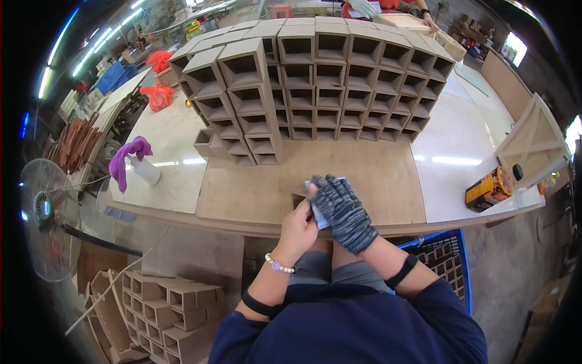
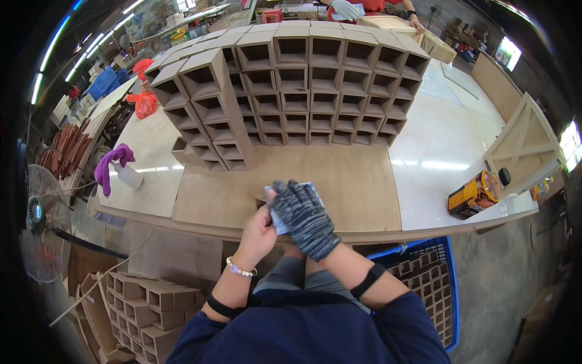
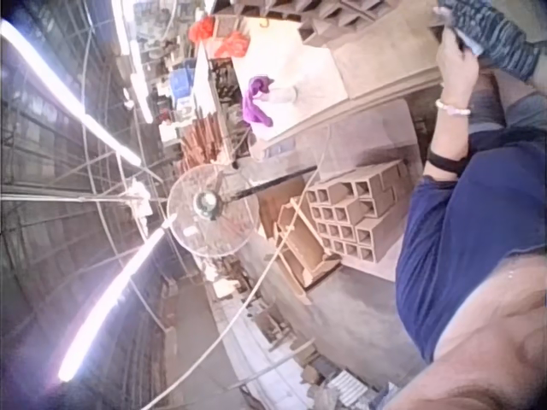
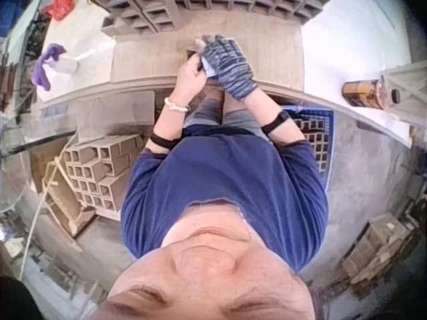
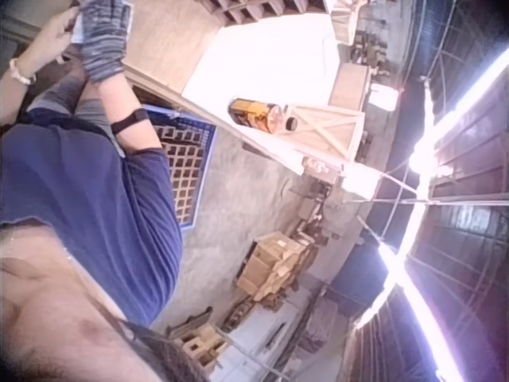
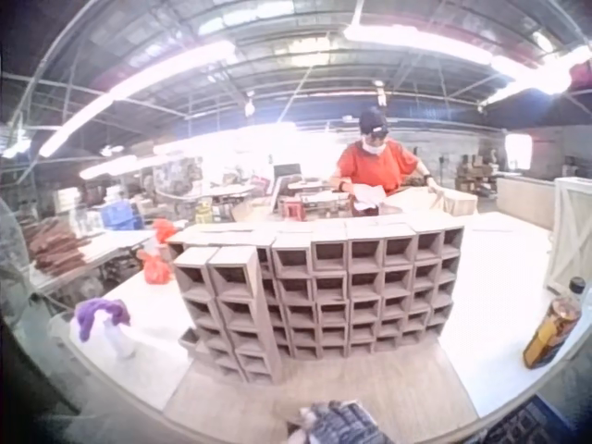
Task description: The recorder uses a piece of sandpaper to manually smooth the edges and surfaces of small, cubic wooden blocks at a workshop station.
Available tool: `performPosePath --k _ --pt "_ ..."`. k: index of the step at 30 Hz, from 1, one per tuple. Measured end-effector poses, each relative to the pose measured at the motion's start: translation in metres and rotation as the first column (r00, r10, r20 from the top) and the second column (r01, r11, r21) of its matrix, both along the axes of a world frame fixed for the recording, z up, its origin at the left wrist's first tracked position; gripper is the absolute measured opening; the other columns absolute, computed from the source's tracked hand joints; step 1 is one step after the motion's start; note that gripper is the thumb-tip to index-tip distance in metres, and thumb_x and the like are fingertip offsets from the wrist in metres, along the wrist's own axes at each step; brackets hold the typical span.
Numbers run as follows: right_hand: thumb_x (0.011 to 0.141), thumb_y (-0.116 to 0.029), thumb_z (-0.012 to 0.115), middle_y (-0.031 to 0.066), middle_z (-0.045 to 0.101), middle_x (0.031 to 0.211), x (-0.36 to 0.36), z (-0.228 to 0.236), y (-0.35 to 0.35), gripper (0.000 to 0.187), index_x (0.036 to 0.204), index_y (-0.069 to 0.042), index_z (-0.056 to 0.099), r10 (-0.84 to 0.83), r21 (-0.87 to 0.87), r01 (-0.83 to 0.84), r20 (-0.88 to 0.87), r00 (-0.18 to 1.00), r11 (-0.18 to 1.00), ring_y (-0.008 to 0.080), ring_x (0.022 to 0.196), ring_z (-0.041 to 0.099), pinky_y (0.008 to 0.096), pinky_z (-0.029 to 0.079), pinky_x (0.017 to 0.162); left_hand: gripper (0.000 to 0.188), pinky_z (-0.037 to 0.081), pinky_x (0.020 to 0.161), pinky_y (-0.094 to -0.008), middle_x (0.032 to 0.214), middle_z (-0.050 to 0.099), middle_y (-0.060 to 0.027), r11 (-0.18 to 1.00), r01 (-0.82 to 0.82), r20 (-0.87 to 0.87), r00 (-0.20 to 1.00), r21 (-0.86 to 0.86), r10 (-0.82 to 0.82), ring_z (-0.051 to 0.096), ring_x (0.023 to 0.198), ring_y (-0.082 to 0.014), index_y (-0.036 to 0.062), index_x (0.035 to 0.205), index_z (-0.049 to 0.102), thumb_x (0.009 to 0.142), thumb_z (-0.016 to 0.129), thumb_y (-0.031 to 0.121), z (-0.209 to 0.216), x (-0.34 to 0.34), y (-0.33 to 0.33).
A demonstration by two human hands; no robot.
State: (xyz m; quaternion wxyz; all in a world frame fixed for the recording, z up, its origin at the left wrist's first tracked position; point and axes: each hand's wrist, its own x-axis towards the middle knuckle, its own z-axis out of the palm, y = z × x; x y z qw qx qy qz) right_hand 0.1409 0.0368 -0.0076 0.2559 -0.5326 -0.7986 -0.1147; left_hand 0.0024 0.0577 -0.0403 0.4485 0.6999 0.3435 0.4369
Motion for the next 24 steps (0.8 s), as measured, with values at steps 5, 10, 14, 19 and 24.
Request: performPosePath --k 5,10,14,19,24 --pt "0.081 -0.014 0.044 0.0158 0.047 0.125 0.033 -0.007 0.015 0.042 0.122 -0.006 0.045 -0.319 -0.255 0.299 -0.04 0.947 0.919 0.031 0.114 0.045 0.0412 0.031 0.099 0.017 0.046 0.067 -0.0244 0.084 0.062 -0.0121 0.962 0.118 0.098 0.991 -0.245 -0.096 0.058 0.081 -0.0085 -0.0014 0.099 0.051 0.083 0.049 0.001 0.015 -0.009 -0.004" --pt "0.079 -0.013 0.047 0.0152 0.046 0.125 -0.006 0.005 -0.009 0.042 0.12 -0.005 0.046 0.062 -0.059 -0.064 -0.034 0.997 0.996 0.0271 0.116 0.044 0.0432 0.03 0.099 0.025 0.045 0.071 -0.0231 0.088 0.062 -0.0105 0.988 0.061 -0.036 0.997 -0.14 -0.066 0.058 0.082 -0.0094 -0.0015 0.107 0.05 0.082 0.048 -0.002 0.018 -0.011 -0.013" --pt "0.077 -0.005 0.05 0.0154 0.047 0.124 0.044 -0.037 0.011 0.047 0.124 -0.006 0.044 -0.289 -0.192 0.297 0.069 0.955 0.935 0.03 0.114 0.045 0.0414 0.031 0.099 0.031 0.043 0.077 -0.0226 0.104 0.059 -0.0082 0.907 0.239 0.32 0.939 -0.347 -0.125 0.055 0.092 -0.0103 -0.0033 0.115 0.045 0.084 0.049 0.0 0.022 -0.009 -0.017" --pt "0.072 0.003 0.049 0.0155 0.046 0.125 0.055 -0.023 0.006 0.054 0.125 -0.006 0.043 -0.285 -0.194 0.266 -0.075 0.956 0.944 0.0309 0.115 0.044 0.0387 0.031 0.1 0.015 0.042 0.068 -0.0212 0.086 0.059 -0.0013 0.761 0.131 0.442 0.87 -0.635 0.219 0.053 0.076 -0.008 -0.0029 0.099 0.052 0.086 0.052 0.004 0.015 -0.014 -0.012" --pt "0.071 0.007 0.047 0.016 0.047 0.124 0.042 0.009 0.008 0.055 0.125 -0.004 0.043 -0.104 -0.01 0.107 -0.344 0.933 0.994 0.0319 0.114 0.045 0.037 0.033 0.1 0.016 0.043 0.063 -0.0238 0.077 0.061 -0.006 0.976 -0.021 0.305 0.948 -0.218 0.089 0.056 0.071 -0.0099 -0.0006 0.099 0.054 0.084 0.051 0.004 0.014 -0.005 -0.017"
